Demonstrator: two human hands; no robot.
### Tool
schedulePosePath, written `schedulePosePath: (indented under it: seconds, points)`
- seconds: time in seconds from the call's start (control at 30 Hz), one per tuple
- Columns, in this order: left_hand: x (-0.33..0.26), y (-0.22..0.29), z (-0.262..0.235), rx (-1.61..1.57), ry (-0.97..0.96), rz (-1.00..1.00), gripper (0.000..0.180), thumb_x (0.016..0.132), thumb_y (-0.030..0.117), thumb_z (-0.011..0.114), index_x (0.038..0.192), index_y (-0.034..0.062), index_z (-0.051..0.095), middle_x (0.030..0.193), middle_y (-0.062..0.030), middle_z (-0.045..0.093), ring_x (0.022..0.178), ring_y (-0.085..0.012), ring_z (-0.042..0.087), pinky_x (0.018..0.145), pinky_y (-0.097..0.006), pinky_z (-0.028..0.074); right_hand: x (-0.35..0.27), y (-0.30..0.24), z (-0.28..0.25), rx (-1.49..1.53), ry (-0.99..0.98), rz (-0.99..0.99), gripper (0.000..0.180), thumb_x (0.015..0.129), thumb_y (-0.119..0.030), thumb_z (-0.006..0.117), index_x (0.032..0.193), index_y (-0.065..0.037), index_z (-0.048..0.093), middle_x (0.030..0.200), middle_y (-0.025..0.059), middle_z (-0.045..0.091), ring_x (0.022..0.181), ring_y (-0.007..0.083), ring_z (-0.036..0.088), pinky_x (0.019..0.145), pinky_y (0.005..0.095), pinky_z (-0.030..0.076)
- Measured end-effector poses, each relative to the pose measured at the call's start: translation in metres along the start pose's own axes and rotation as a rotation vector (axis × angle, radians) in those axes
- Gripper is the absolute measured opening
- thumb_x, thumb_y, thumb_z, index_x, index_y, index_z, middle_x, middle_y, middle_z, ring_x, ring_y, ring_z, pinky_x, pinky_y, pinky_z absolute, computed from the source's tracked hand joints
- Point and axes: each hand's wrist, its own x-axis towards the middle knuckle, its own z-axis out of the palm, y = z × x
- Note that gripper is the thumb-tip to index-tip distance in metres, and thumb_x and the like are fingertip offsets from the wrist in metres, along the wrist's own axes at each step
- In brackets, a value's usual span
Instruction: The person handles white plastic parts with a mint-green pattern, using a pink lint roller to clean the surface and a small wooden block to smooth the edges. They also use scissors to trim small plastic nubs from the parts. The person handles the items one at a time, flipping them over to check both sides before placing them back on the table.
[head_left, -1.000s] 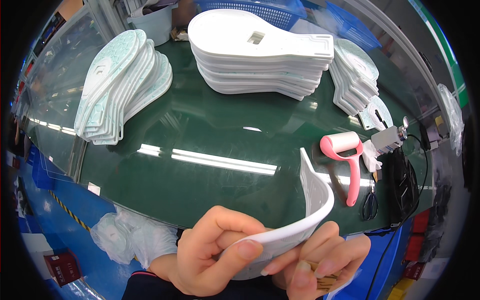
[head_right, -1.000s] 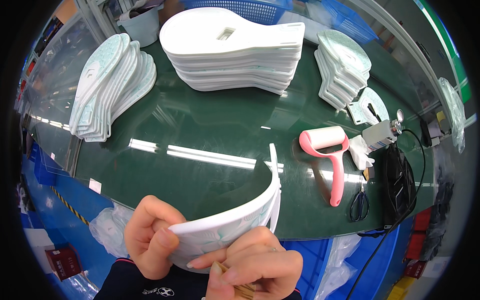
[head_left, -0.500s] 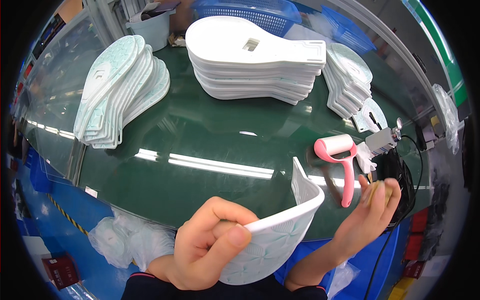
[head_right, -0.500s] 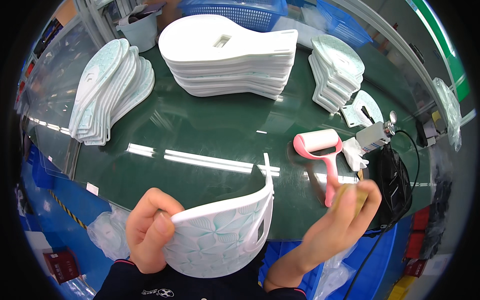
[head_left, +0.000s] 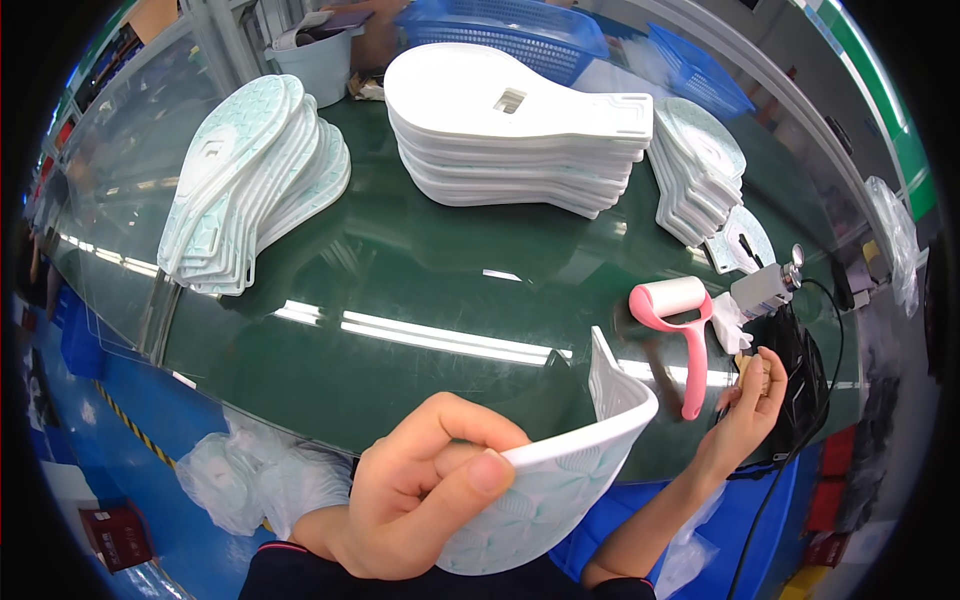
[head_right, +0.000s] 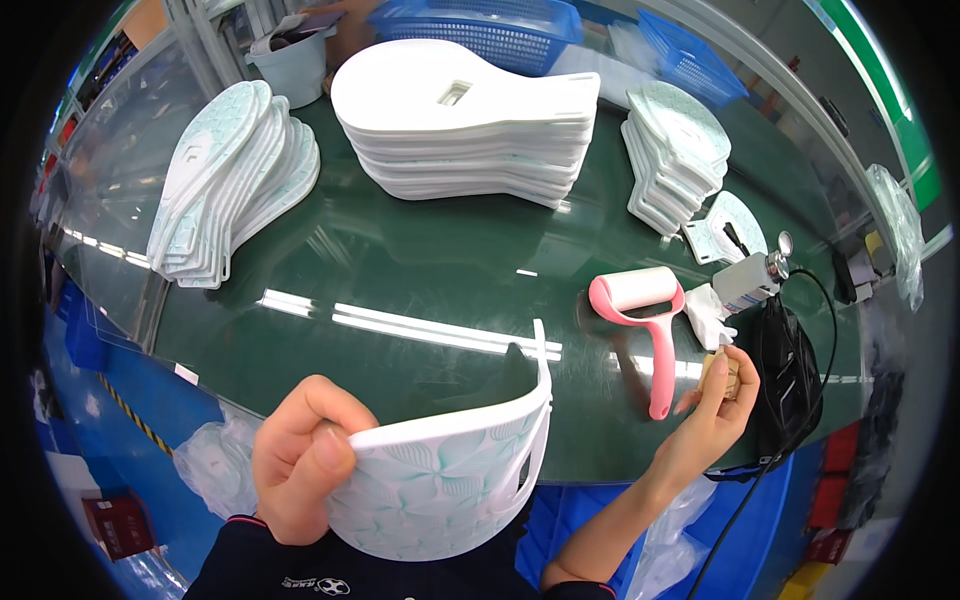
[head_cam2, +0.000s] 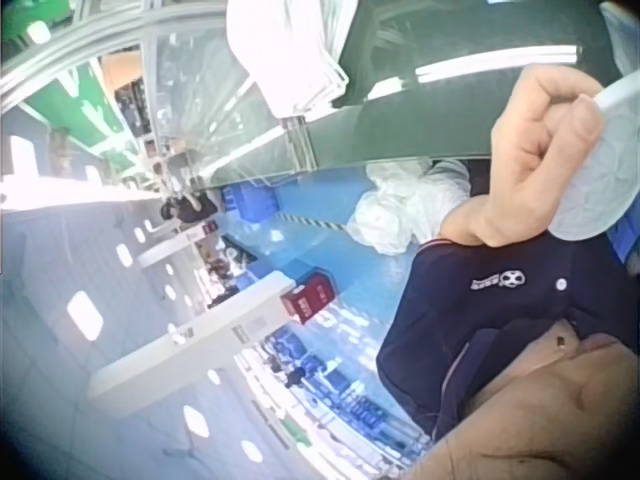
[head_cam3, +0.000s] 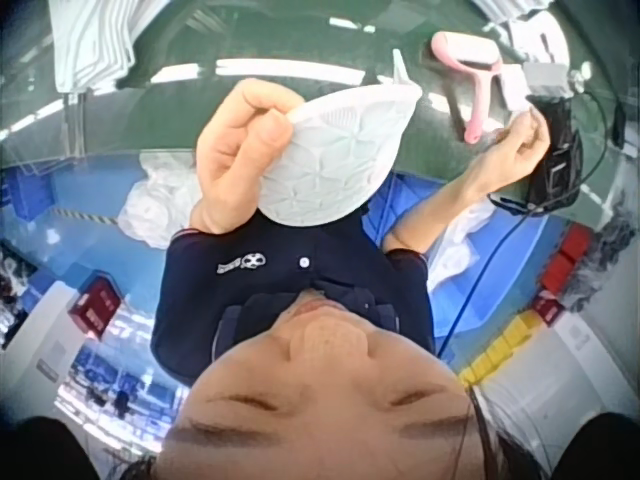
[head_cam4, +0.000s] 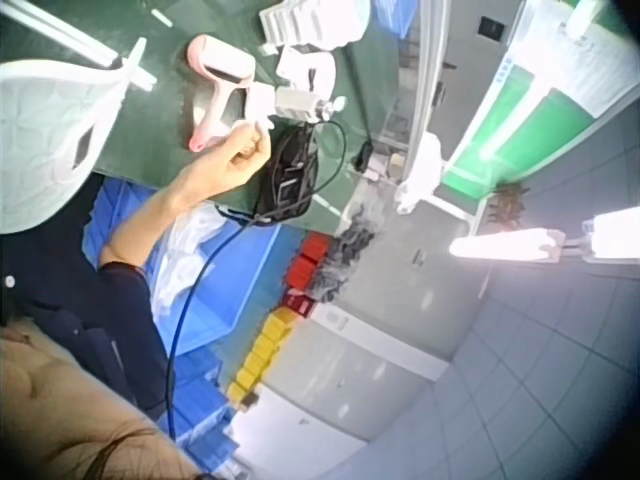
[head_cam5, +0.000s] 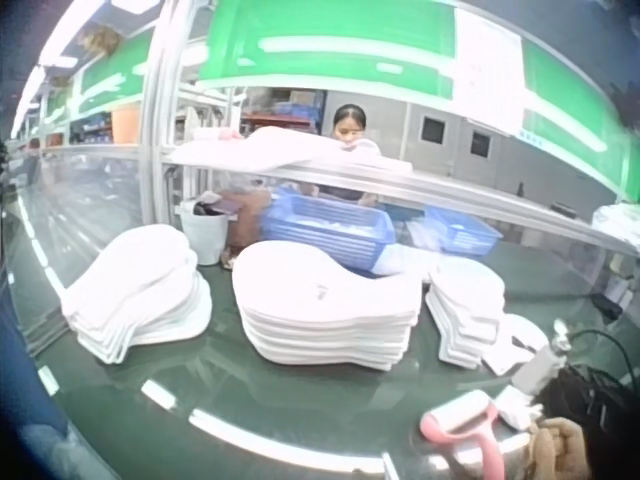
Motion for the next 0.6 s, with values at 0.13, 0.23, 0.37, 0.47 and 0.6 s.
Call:
schedulePosePath:
  seconds: [0.13, 0.23, 0.37, 0.47, 0.6]
  points:
    - [-0.002, 0.001, 0.003, -0.001, 0.034, 0.017, 0.02, 0.091, 0.007, 0.038, 0.106, -0.0065, 0.039, 0.081, -0.0086, 0.061, 0.071, -0.0033, 0.05, 0.064, -0.018, 0.04, 0.001, -0.013, 0.01, -0.011, 0.007, -0.057, 0.016, 0.086, -0.017, 0.054, 0.095, -0.003, 0.055, 0.072, 0.0004, 0.05, 0.05, 0.0009, 0.034, 0.04, 0.0156, 0.025]
    - [-0.003, 0.004, 0.002, 0.056, 0.027, 0.026, 0.019, 0.091, 0.007, 0.039, 0.105, -0.0064, 0.04, 0.079, -0.0073, 0.061, 0.069, -0.0028, 0.049, 0.063, -0.018, 0.039, 0.02, 0.016, -0.003, -0.251, 0.04, -0.007, 0.022, 0.086, -0.02, 0.053, 0.1, -0.003, 0.056, 0.069, -0.0002, 0.05, 0.055, 0.0038, 0.042, 0.045, 0.0178, 0.032]
    - [0.002, 0.007, 0.002, 0.117, 0.004, 0.022, 0.018, 0.091, 0.007, 0.04, 0.103, -0.0061, 0.042, 0.077, -0.0057, 0.061, 0.067, -0.0024, 0.049, 0.062, -0.018, 0.039, 0.034, 0.046, -0.028, -0.808, -0.062, -0.203, 0.04, 0.087, -0.029, 0.05, 0.118, -0.004, 0.05, 0.107, 0.0136, 0.054, 0.101, 0.0206, 0.05, 0.083, 0.0312, 0.038]
    - [0.006, 0.008, 0.002, 0.107, 0.012, 0.015, 0.017, 0.089, 0.006, 0.045, 0.101, -0.0059, 0.047, 0.076, -0.0048, 0.061, 0.068, -0.0022, 0.049, 0.062, -0.017, 0.039, 0.005, -0.022, 0.004, -0.359, -0.26, -0.293, 0.052, 0.082, -0.034, 0.055, 0.119, 0.002, 0.047, 0.118, 0.0167, 0.05, 0.109, 0.0247, 0.047, 0.091, 0.0338, 0.035]
    - [0.022, 0.016, -0.009, 0.182, -0.092, -0.016, 0.017, 0.085, 0.005, 0.052, 0.099, -0.0051, 0.052, 0.074, -0.0041, 0.061, 0.068, -0.0027, 0.05, 0.061, -0.017, 0.039, -0.035, -0.068, 0.035, 0.252, -1.001, -0.31, 0.066, 0.062, -0.035, 0.073, 0.111, 0.004, 0.053, 0.099, 0.0155, 0.061, 0.104, 0.0287, 0.053, 0.097, 0.0442, 0.032]
